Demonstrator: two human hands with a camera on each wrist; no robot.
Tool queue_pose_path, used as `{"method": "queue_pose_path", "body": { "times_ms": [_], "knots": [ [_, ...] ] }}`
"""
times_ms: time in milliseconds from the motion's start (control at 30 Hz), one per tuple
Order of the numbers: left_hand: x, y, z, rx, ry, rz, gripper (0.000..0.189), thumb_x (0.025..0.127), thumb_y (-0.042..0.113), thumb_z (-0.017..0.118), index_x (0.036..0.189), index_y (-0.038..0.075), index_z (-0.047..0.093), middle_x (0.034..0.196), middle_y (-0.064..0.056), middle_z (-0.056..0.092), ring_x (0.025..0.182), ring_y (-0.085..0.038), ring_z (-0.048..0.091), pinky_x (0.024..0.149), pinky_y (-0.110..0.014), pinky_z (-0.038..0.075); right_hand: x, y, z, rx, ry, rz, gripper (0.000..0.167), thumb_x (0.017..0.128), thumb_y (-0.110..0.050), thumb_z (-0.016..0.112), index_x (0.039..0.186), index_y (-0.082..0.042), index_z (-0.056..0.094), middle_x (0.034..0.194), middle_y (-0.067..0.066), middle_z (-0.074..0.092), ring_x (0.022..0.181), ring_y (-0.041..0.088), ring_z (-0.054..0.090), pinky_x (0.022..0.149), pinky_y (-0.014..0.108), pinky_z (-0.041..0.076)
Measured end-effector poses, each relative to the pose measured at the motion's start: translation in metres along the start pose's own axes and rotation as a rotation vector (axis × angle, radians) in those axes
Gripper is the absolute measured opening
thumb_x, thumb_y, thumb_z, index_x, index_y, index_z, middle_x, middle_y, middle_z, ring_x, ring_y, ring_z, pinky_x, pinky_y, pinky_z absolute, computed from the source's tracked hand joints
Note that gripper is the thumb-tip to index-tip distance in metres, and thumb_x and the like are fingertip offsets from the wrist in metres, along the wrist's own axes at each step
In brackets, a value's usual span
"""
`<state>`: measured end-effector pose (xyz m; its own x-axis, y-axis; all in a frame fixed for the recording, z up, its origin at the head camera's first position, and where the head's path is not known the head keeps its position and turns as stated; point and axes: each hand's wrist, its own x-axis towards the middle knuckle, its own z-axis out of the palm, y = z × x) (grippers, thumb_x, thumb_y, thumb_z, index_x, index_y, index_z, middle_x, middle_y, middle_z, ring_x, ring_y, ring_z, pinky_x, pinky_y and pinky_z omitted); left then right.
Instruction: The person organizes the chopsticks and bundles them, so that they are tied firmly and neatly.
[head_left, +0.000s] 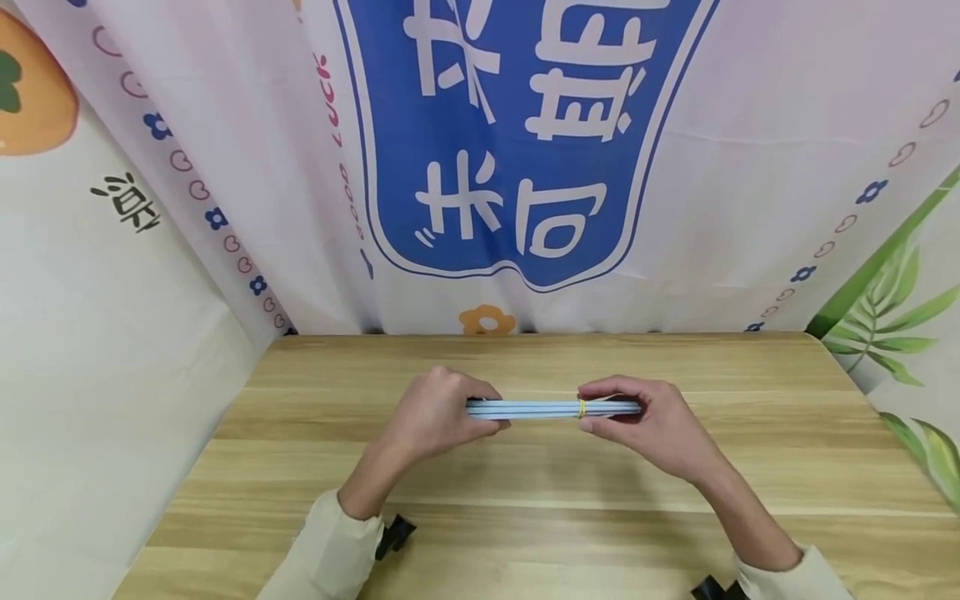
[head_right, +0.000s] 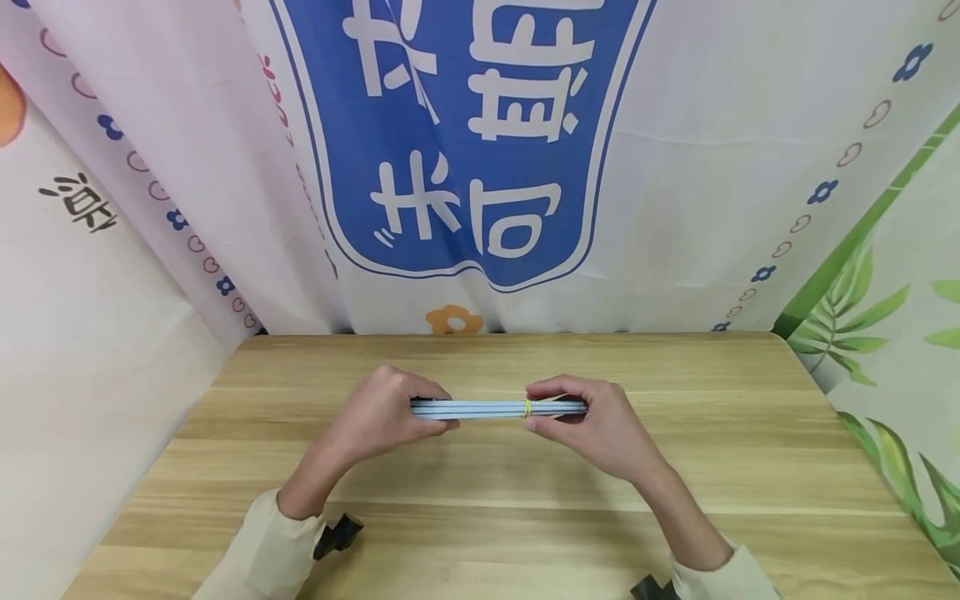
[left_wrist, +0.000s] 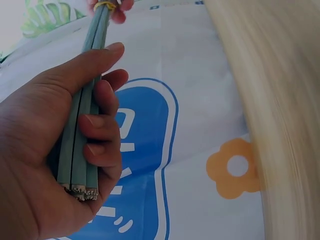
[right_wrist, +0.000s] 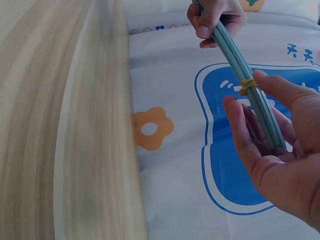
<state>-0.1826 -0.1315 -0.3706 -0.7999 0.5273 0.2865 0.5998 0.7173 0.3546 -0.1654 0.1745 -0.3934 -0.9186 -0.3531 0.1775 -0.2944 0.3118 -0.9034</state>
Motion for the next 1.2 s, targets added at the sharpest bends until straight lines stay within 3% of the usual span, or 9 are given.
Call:
{"method": "queue_pose_path", "body": {
  "times_ms": [200,367,633,867,1200],
  "knots": [
    [-0.0006,-0.0021,-0.0019,0.017,0.012,0.007,0.017,0.081,0.026,0.096,0.092,0.018,0.087,0.083,0.007,0.082,0.061,0.004,0.060,0.059,-0.015,0.049,-0.0002,0.0014,-0.0023,0.033,-0.012,0.005,0.017,0.095,-0.012,0.082,0.111,-0.007,0.078,0.099,0.014,0.078,0.082,0.017,0.076,0.075,0.030,0.064],
    [-0.0001,-0.0010,-0.0010,0.016,0.001,0.006,0.015,0.082,0.026,0.095,0.092,0.018,0.086,0.083,0.008,0.081,0.060,0.004,0.058,0.059,-0.015,0.049,0.0001,0.0042,-0.0005,0.029,0.004,-0.006,0.013,0.095,-0.013,0.083,0.108,-0.009,0.079,0.096,0.011,0.078,0.081,0.012,0.074,0.073,0.029,0.063],
    [0.0005,0.0005,0.0006,0.031,-0.009,-0.007,0.016,0.081,0.026,0.096,0.092,0.019,0.086,0.081,0.009,0.080,0.062,0.002,0.060,0.060,-0.017,0.050,0.0024,0.0077,0.0029,0.008,0.016,0.005,0.013,0.093,-0.014,0.085,0.106,-0.011,0.081,0.098,0.007,0.078,0.079,0.009,0.070,0.070,0.027,0.060],
    [0.0031,0.0008,0.0045,0.017,-0.015,0.022,0.014,0.082,0.024,0.095,0.091,0.018,0.086,0.081,0.008,0.080,0.060,0.003,0.057,0.059,-0.016,0.049,0.0023,0.0067,0.0013,-0.012,0.034,0.025,0.015,0.091,-0.016,0.088,0.105,-0.012,0.084,0.103,0.009,0.081,0.081,0.009,0.070,0.069,0.027,0.059],
    [0.0028,0.0027,0.0067,0.021,-0.006,-0.002,0.016,0.082,0.025,0.095,0.091,0.017,0.086,0.082,0.006,0.081,0.060,0.002,0.057,0.058,-0.016,0.049,0.0035,0.0079,0.0017,-0.001,0.035,0.046,0.018,0.090,-0.019,0.089,0.106,-0.011,0.085,0.104,0.009,0.083,0.083,0.007,0.074,0.072,0.026,0.061]
  ]
}}
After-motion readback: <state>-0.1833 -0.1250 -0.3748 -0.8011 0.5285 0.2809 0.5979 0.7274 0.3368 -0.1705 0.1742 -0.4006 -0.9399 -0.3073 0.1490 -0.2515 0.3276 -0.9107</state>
